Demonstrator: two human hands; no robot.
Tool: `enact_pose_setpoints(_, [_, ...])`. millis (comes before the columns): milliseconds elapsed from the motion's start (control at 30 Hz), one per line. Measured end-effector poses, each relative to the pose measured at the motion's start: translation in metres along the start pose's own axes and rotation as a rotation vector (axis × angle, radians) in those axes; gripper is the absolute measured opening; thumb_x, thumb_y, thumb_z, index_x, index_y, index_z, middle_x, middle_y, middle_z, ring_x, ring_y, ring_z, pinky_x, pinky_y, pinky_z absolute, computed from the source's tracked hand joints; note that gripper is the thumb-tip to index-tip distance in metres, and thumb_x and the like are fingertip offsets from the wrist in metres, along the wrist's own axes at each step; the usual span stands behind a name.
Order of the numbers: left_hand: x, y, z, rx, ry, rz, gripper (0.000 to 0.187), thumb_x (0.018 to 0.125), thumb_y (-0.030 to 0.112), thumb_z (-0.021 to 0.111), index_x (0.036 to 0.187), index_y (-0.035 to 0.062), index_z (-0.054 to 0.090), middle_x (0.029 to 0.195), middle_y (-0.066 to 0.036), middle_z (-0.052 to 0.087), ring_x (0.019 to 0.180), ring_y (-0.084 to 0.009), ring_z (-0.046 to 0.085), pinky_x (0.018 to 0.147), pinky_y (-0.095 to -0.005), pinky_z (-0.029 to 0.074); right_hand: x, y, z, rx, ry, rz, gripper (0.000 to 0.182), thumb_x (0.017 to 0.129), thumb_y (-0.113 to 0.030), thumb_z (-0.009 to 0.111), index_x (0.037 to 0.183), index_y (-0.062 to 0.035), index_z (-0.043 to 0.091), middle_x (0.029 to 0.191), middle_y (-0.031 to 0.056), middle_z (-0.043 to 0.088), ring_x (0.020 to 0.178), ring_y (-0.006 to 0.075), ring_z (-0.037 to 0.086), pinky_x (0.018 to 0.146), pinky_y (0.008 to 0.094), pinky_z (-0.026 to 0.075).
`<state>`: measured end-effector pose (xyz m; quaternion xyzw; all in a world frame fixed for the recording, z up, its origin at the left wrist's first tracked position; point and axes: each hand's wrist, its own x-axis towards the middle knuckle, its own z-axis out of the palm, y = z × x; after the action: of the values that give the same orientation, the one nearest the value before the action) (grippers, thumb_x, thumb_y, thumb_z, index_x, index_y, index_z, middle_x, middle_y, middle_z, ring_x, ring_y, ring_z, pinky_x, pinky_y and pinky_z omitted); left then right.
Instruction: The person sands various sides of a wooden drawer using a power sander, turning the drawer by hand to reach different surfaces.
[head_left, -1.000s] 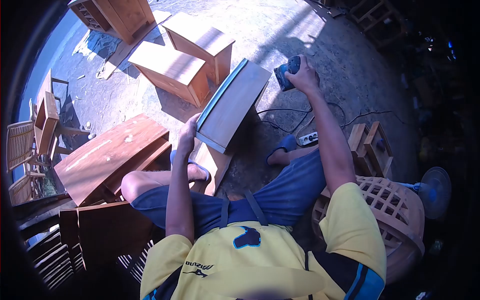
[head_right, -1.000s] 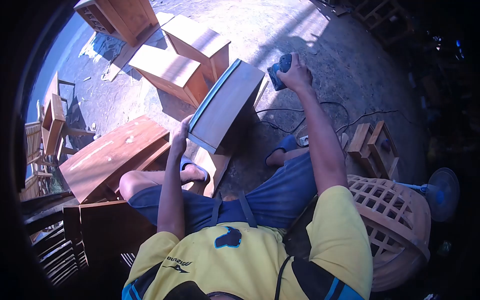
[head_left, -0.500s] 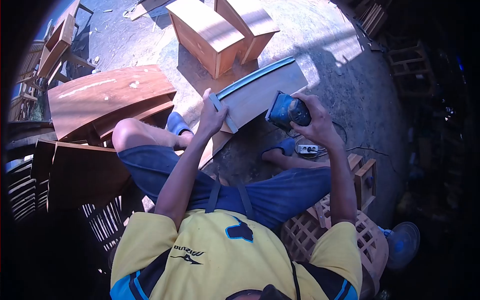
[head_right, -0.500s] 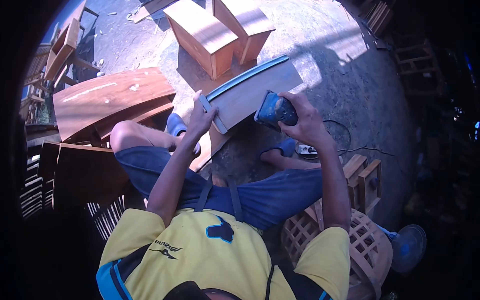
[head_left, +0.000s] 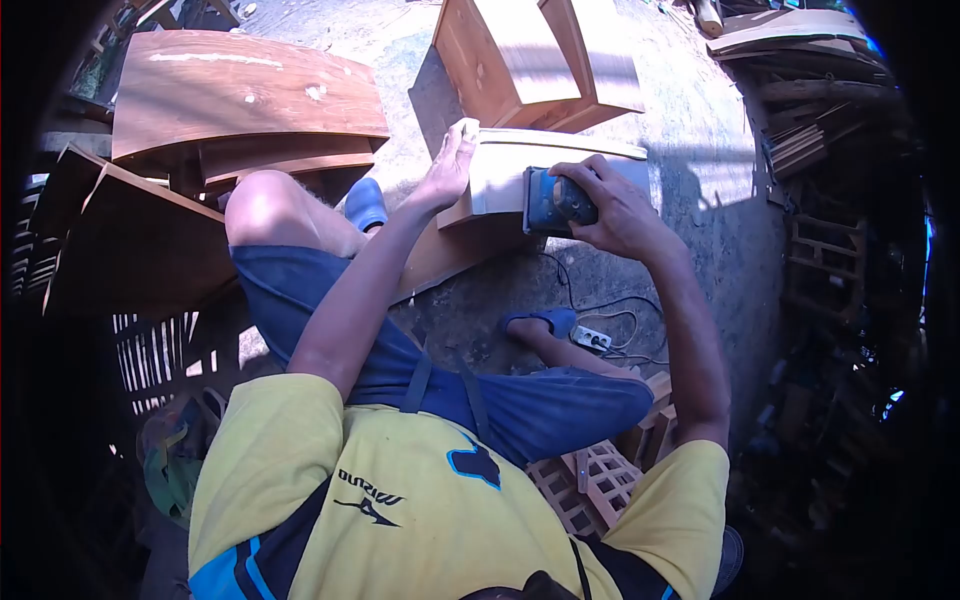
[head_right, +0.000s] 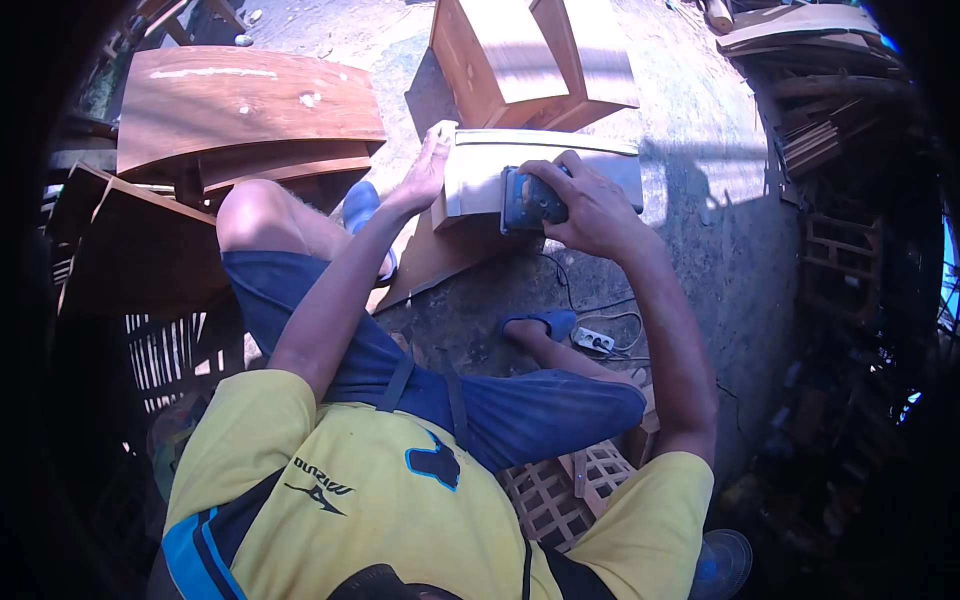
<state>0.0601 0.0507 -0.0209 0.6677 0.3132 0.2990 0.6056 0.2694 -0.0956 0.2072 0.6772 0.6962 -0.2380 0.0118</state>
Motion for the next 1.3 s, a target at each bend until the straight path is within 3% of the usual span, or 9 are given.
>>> enact_pose_setpoints(67, [-0.006, -0.001, 0.010, -0.005, 0.022, 0.036, 0.051, 0.118, 0.041, 0.030, 0.153, 0.0053, 0.040, 0.147, -0.026, 0.050, 0.143, -0.0389, 0.048, 0.119, -0.0478, 0.036, 0.009, -0.006, 0.005, -0.029, 0.006, -0.005, 0.077, 0.079, -0.016, 0.085, 0.148, -0.0264, 0.052, 0.129, 0.0154, 0.056, 0.122, 0.0420, 0.063, 0.105, 0.0523, 0.054])
enact_pose_setpoints(167, [-0.012, 0.007, 0.012, -0.004, 0.017, -0.014, 0.048, 0.118, 0.035, 0.031, 0.154, 0.0041, 0.039, 0.147, -0.023, 0.049, 0.143, -0.0337, 0.045, 0.123, -0.0429, 0.031, 0.024, -0.017, 0.001, -0.055, -0.014, -0.033, 0.078, 0.076, -0.014, 0.087, 0.146, -0.0248, 0.052, 0.131, 0.0142, 0.055, 0.122, 0.0411, 0.063, 0.105, 0.0518, 0.054])
enact_pose_setpoints(333, [-0.013, 0.007, 0.011, -0.004, 0.011, -0.005, 0.049, 0.118, 0.036, 0.031, 0.154, 0.0039, 0.039, 0.150, -0.025, 0.047, 0.146, -0.0376, 0.043, 0.123, -0.0447, 0.030, 0.035, -0.032, -0.001, -0.039, -0.064, -0.083, 0.079, 0.076, -0.013, 0.087, 0.146, -0.0250, 0.052, 0.132, 0.0147, 0.053, 0.124, 0.0411, 0.061, 0.106, 0.0521, 0.053])
enact_pose_setpoints(400, [-0.014, 0.009, 0.011, -0.015, 0.007, -0.027, 0.052, 0.117, 0.041, 0.033, 0.155, 0.0059, 0.039, 0.155, -0.028, 0.045, 0.149, -0.0433, 0.042, 0.123, -0.0487, 0.033, 0.039, -0.034, -0.001, -0.048, -0.074, -0.096, 0.080, 0.076, -0.012, 0.087, 0.146, -0.0257, 0.052, 0.132, 0.0152, 0.053, 0.124, 0.0406, 0.061, 0.107, 0.0517, 0.052])
enact_pose_setpoints(567, [-0.013, 0.010, 0.010, -0.041, -0.006, -0.045, 0.052, 0.117, 0.040, 0.035, 0.155, 0.0054, 0.039, 0.155, -0.028, 0.045, 0.150, -0.0429, 0.041, 0.124, -0.0488, 0.032, 0.040, -0.040, -0.003, -0.078, -0.097, -0.090, 0.080, 0.076, -0.012, 0.085, 0.147, -0.0265, 0.052, 0.131, 0.0146, 0.053, 0.125, 0.0392, 0.061, 0.109, 0.0512, 0.051])
enact_pose_setpoints(967, [-0.013, 0.012, 0.010, -0.001, 0.015, 0.020, 0.044, 0.117, 0.034, 0.040, 0.147, 0.0030, 0.045, 0.141, -0.027, 0.052, 0.139, -0.0409, 0.050, 0.119, -0.0456, 0.037, 0.008, -0.004, 0.001, -0.046, -0.031, 0.072, 0.074, 0.080, -0.014, 0.085, 0.145, -0.0270, 0.052, 0.128, 0.0155, 0.055, 0.123, 0.0415, 0.062, 0.106, 0.0515, 0.053])
enact_pose_setpoints(1233, [-0.013, 0.014, 0.004, 0.018, -0.019, -0.026, 0.043, 0.117, 0.035, 0.039, 0.146, 0.0038, 0.046, 0.142, -0.024, 0.054, 0.139, -0.0371, 0.051, 0.119, -0.0442, 0.036, 0.016, -0.029, 0.011, -0.063, -0.048, -0.050, 0.079, 0.078, -0.016, 0.084, 0.148, -0.0282, 0.050, 0.132, 0.0145, 0.056, 0.124, 0.0407, 0.062, 0.108, 0.0503, 0.051])
enact_pose_setpoints(1300, [-0.012, 0.016, 0.000, 0.004, -0.029, -0.039, 0.045, 0.114, 0.037, 0.047, 0.144, 0.0033, 0.048, 0.140, -0.024, 0.056, 0.137, -0.0377, 0.053, 0.117, -0.0445, 0.038, 0.001, -0.009, 0.012, -0.020, -0.005, 0.046, 0.080, 0.078, -0.018, 0.083, 0.150, -0.0291, 0.049, 0.133, 0.0146, 0.056, 0.123, 0.0416, 0.063, 0.108, 0.0506, 0.052])
